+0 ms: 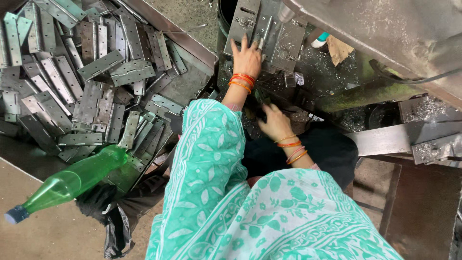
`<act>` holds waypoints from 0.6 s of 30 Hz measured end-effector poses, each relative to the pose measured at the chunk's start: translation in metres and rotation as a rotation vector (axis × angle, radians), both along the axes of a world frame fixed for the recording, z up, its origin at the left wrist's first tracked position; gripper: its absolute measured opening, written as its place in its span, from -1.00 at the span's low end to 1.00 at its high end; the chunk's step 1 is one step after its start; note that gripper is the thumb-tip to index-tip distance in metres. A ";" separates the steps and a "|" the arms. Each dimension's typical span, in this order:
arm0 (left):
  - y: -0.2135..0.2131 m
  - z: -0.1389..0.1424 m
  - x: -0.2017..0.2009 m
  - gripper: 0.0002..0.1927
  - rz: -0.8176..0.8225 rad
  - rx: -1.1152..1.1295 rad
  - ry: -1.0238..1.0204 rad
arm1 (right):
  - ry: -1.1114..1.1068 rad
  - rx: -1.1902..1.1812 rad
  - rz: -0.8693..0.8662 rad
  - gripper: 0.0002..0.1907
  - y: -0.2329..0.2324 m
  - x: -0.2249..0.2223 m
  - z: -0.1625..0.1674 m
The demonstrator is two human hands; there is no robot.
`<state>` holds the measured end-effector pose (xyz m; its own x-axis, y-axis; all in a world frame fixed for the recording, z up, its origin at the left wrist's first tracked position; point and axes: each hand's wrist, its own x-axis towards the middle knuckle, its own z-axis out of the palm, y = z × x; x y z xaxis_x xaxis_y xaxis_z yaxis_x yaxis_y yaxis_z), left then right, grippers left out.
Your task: The person operates a manual press machine to process metal brackets. They pick up brackets from a bin, place them into the press, activate the lever, and return the processed pieces to the bin.
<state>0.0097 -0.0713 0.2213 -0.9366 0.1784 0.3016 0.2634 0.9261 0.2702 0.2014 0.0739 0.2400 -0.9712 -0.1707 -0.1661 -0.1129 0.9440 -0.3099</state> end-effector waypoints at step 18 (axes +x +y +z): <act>0.019 0.004 -0.015 -0.65 0.031 0.013 0.057 | 0.052 -0.089 0.067 -0.43 0.018 -0.011 -0.003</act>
